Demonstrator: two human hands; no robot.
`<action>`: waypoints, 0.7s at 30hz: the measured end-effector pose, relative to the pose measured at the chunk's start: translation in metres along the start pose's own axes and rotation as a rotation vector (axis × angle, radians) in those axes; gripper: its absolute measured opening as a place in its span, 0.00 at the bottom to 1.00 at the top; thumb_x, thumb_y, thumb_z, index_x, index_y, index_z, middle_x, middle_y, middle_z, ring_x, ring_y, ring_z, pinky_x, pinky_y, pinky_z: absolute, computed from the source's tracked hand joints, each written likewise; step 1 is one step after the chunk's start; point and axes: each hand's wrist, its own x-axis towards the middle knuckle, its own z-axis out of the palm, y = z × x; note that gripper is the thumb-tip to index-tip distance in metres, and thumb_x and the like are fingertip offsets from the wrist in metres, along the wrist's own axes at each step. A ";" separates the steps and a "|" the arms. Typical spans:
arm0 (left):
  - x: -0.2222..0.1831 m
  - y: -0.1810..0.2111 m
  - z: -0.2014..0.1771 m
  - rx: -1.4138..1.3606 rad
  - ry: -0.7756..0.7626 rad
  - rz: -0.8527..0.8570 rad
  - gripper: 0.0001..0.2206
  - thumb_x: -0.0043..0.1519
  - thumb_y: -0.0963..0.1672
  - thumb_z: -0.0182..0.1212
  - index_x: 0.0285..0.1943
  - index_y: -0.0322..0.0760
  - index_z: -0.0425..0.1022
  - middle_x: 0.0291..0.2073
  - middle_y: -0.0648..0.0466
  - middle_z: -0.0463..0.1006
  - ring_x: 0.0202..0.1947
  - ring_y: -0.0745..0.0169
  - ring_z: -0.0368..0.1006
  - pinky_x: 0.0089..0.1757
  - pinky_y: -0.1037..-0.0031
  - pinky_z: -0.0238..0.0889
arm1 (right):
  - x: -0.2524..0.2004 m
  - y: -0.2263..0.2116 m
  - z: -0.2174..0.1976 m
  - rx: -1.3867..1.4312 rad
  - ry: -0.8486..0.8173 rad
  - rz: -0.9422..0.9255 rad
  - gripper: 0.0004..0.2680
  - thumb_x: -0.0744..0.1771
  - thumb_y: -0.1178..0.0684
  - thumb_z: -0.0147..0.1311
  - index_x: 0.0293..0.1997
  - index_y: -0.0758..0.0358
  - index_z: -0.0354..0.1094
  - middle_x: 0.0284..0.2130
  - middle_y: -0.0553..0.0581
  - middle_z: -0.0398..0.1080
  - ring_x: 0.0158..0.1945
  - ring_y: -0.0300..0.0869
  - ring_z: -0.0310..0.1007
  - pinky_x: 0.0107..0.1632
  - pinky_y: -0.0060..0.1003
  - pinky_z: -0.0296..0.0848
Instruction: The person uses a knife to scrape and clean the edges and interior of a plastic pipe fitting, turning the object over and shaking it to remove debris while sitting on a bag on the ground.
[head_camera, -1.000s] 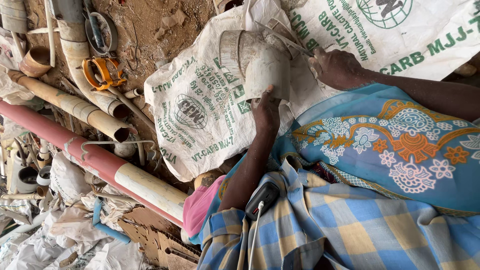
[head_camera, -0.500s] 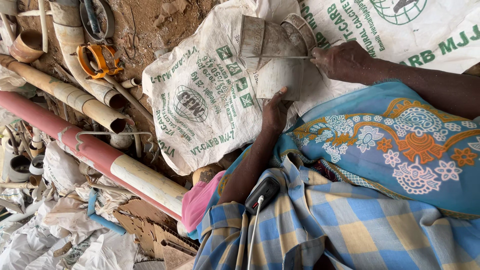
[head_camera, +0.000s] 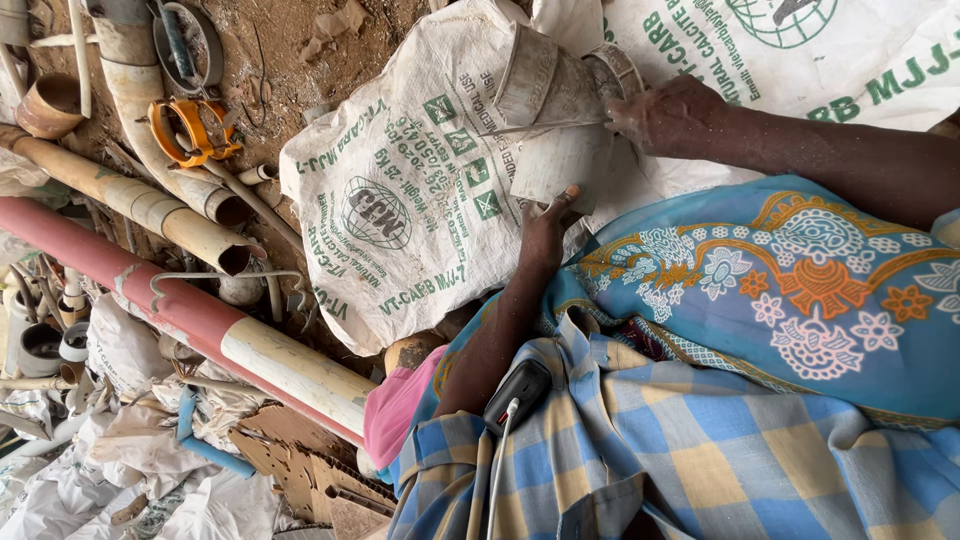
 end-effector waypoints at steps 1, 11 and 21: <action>-0.003 -0.002 -0.002 0.034 0.040 -0.004 0.28 0.60 0.44 0.69 0.62 0.19 0.62 0.51 0.38 0.75 0.52 0.45 0.76 0.55 0.59 0.71 | -0.005 0.001 0.009 -0.155 -0.076 0.015 0.13 0.69 0.51 0.48 0.58 0.63 0.62 0.27 0.57 0.74 0.29 0.42 0.78 0.33 0.38 0.80; 0.000 0.010 -0.001 0.139 0.027 0.013 0.24 0.61 0.45 0.69 0.58 0.18 0.67 0.50 0.37 0.77 0.49 0.47 0.78 0.53 0.62 0.73 | 0.016 -0.017 -0.029 -1.494 0.378 -0.528 0.09 0.70 0.55 0.52 0.57 0.60 0.66 0.27 0.58 0.74 0.25 0.43 0.76 0.26 0.40 0.75; -0.008 0.026 0.000 0.275 -0.078 0.012 0.27 0.67 0.51 0.64 0.58 0.16 0.71 0.50 0.34 0.79 0.54 0.45 0.79 0.57 0.61 0.74 | 0.012 0.037 -0.020 -3.408 0.866 -0.846 0.11 0.70 0.58 0.54 0.58 0.73 0.67 0.21 0.53 0.65 0.22 0.38 0.67 0.25 0.37 0.72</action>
